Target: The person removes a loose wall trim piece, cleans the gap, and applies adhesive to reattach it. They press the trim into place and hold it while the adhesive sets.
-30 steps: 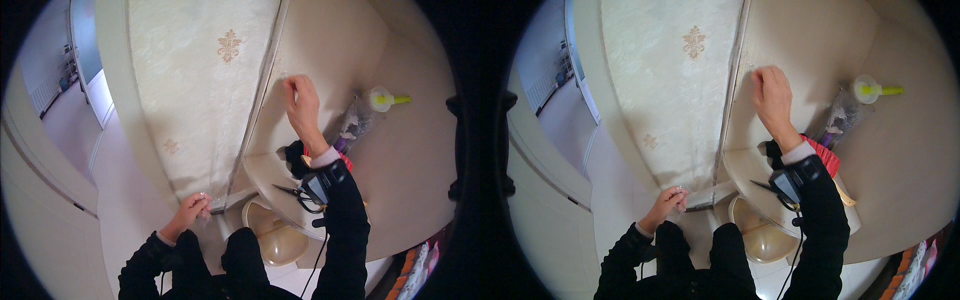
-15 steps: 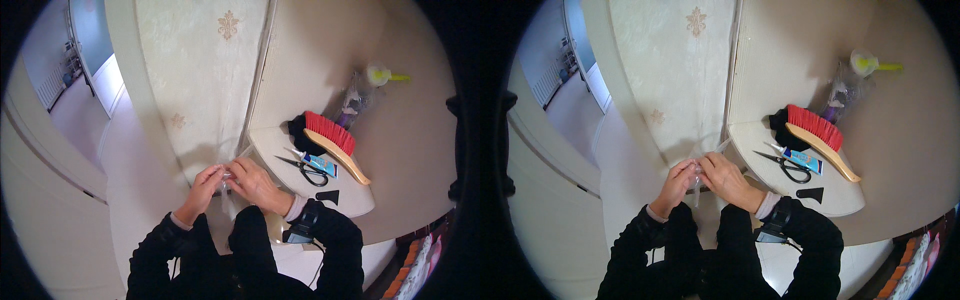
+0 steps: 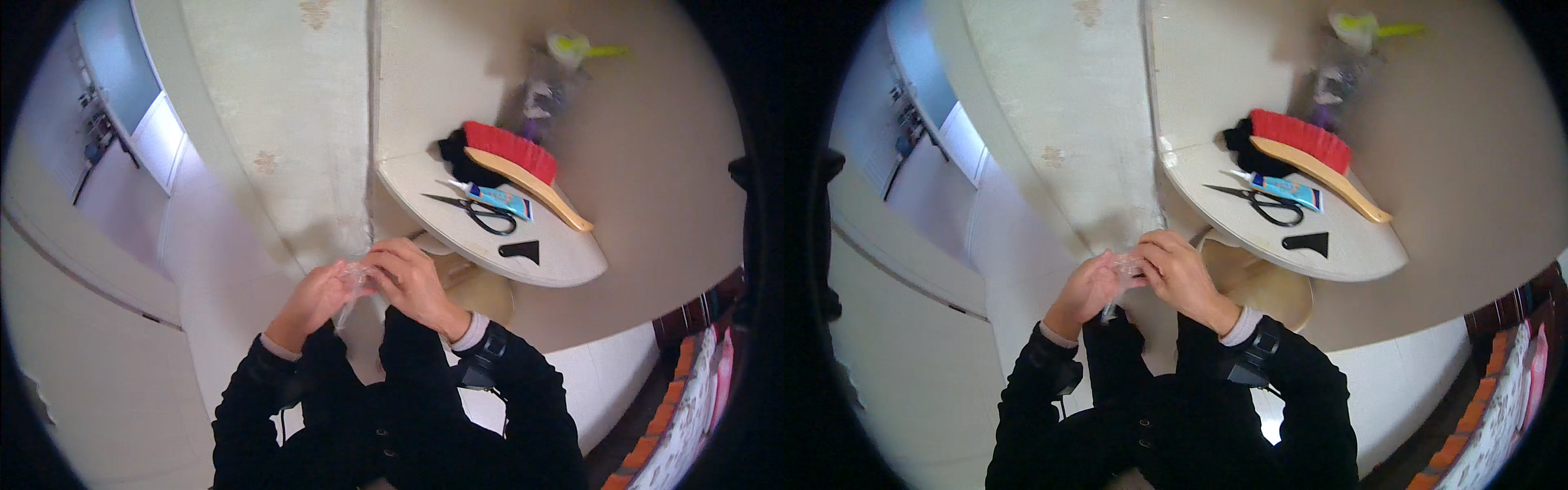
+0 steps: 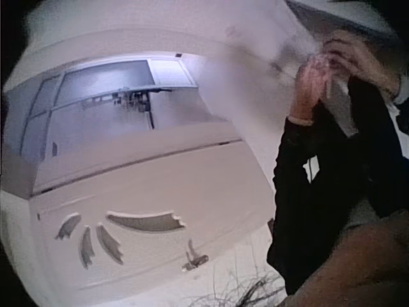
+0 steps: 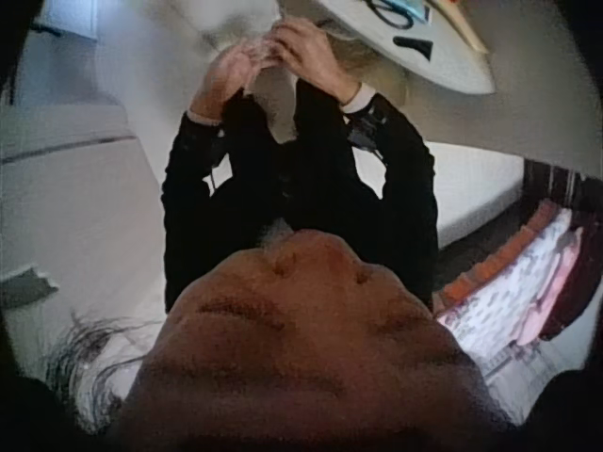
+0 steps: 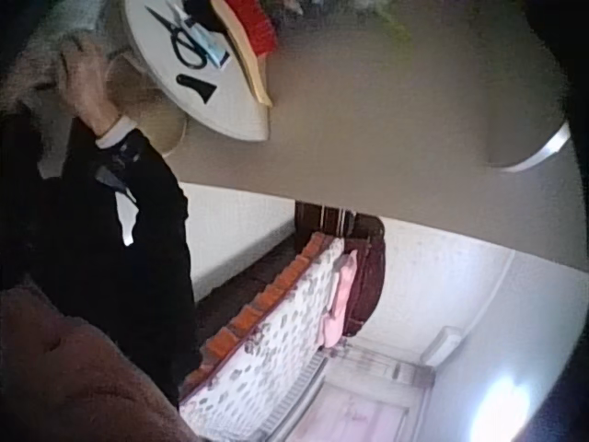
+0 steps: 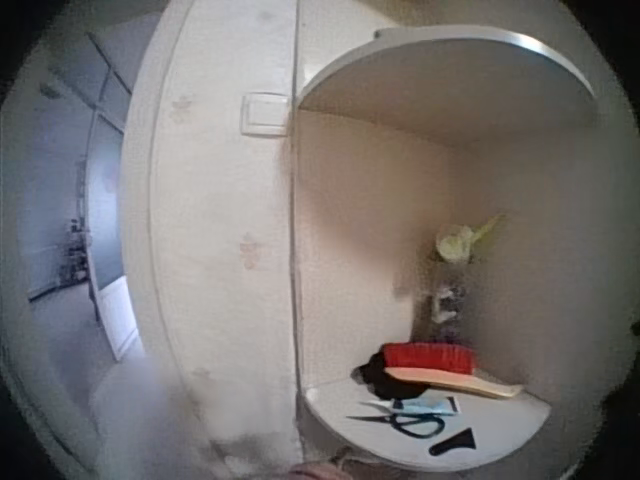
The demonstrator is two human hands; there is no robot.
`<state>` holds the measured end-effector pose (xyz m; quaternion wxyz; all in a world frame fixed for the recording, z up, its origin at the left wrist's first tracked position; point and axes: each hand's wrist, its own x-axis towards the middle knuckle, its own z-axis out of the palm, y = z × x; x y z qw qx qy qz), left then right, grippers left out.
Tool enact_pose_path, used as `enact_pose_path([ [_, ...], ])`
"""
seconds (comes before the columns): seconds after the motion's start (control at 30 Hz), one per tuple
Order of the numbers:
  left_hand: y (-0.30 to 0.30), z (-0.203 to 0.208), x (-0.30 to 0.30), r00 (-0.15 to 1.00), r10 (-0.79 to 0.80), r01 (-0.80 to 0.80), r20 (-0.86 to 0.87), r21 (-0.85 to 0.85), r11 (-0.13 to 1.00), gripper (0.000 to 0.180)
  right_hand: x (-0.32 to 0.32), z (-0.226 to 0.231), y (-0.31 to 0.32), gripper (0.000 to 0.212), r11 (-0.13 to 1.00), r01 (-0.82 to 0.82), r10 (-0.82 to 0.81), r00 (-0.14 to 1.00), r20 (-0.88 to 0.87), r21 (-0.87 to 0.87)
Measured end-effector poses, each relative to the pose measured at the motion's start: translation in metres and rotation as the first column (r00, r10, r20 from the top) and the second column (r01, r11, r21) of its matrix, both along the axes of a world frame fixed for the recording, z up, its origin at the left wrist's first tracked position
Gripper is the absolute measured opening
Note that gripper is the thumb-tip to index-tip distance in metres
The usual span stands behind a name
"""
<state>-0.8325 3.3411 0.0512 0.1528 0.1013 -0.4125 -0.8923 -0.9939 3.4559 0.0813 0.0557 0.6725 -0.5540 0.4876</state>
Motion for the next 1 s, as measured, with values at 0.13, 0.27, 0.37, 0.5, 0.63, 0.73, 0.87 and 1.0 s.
enact_pose_path([
  [0.13, 0.001, 0.005, 0.011, 0.967, 0.106, 0.050, 0.232, -0.578, 0.815, 0.032, -0.002, -0.005, 0.020, 0.008, 0.988, -0.083, 0.068, 0.990, 0.123, 0.129],
  [0.27, 0.007, 0.005, 0.015, 0.979, 0.035, 0.133, 0.200, -0.765, 0.630, 0.028, 0.002, -0.009, 0.033, 0.021, 0.980, -0.118, 0.105, 0.991, 0.087, 0.161],
  [0.37, 0.011, 0.004, 0.011, 0.977, 0.038, 0.139, 0.212, -0.757, 0.639, 0.029, 0.004, -0.010, 0.039, 0.025, 0.968, -0.148, 0.120, 0.982, 0.144, 0.201],
  [0.5, 0.019, 0.007, 0.003, 0.996, 0.084, 0.009, 0.037, -0.950, 0.311, 0.027, -0.001, -0.008, 0.046, 0.028, 0.967, -0.042, 0.010, 0.992, 0.127, 0.252],
  [0.63, 0.021, 0.011, -0.001, 0.997, 0.069, 0.013, 0.031, -0.969, 0.248, 0.025, -0.005, -0.008, 0.052, 0.022, 0.964, -0.080, 0.025, 0.977, 0.212, 0.253],
  [0.73, 0.017, 0.009, -0.003, 0.998, 0.055, 0.024, 0.038, -0.971, 0.240, 0.024, -0.006, -0.008, 0.050, 0.017, 0.967, -0.133, 0.107, 0.986, 0.124, 0.218],
  [0.87, 0.003, 0.005, -0.008, 0.991, -0.069, 0.135, 0.117, -0.797, 0.588, 0.028, -0.006, -0.005, 0.052, 0.016, 0.976, -0.144, 0.135, 0.989, 0.062, 0.165],
  [1.0, 0.002, -0.001, -0.008, 0.968, 0.244, -0.181, 0.055, -0.519, 0.835, 0.031, -0.009, -0.002, 0.062, 0.013, 0.882, -0.434, 0.323, 0.840, 0.435, 0.183],
])
